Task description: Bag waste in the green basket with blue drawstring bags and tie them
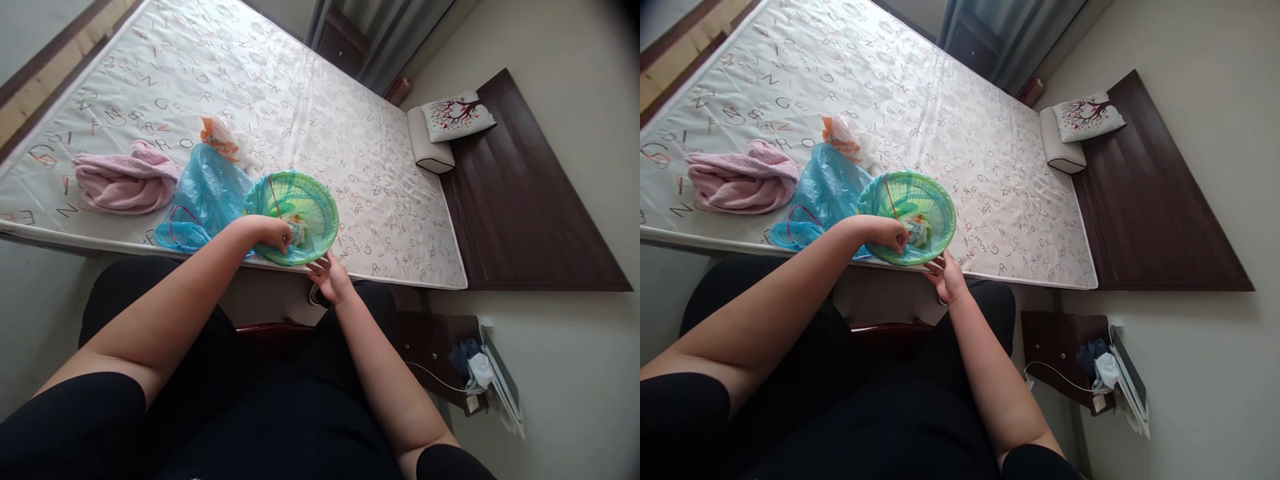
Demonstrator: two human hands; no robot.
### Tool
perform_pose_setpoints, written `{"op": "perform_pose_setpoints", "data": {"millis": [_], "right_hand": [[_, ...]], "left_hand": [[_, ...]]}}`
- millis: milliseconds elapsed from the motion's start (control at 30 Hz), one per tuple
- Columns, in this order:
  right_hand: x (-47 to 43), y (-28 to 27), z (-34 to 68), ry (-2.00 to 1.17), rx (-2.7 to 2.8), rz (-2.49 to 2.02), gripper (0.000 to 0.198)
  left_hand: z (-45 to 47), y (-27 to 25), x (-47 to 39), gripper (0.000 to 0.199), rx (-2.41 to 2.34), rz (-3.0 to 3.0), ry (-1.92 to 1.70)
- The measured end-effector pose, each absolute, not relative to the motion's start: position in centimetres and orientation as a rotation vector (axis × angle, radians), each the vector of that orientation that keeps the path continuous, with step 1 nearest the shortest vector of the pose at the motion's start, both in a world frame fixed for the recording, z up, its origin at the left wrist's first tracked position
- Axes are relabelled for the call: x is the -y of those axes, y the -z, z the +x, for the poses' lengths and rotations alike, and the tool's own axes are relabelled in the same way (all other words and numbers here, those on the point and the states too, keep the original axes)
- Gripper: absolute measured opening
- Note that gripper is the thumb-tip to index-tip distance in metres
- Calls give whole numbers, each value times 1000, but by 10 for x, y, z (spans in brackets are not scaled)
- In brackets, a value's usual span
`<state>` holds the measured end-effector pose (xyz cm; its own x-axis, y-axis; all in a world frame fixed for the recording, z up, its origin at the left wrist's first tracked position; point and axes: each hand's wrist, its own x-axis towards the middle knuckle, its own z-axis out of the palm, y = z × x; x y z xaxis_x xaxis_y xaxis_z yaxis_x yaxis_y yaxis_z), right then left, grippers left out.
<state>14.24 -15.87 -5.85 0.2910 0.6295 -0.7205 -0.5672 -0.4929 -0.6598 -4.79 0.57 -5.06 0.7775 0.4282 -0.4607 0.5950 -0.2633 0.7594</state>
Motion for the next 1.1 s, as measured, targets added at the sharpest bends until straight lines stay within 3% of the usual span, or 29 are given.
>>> {"op": "perform_pose_setpoints", "data": {"millis": [100, 200, 300, 600, 933, 1100], "right_hand": [[166, 63, 131, -1541, 110, -1424, 26], [168, 66, 126, -1564, 151, -1345, 13], [163, 67, 127, -1531, 175, -1317, 14], [149, 60, 137, -1323, 234, -1475, 18], [120, 41, 160, -820, 574, -1687, 9], [93, 19, 179, -811, 396, -1614, 17]], "left_hand": [[-39, 59, -2, 5, -840, 2133, 214], [-29, 62, 2, 26, -904, 2259, 181], [-21, 63, 9, 40, -1013, 2310, 117], [-8, 64, 17, 44, -1251, 2271, 103], [-10, 44, 17, 29, -1222, 2278, -25], [-20, 42, -1, 17, -1115, 1884, -522]]}}
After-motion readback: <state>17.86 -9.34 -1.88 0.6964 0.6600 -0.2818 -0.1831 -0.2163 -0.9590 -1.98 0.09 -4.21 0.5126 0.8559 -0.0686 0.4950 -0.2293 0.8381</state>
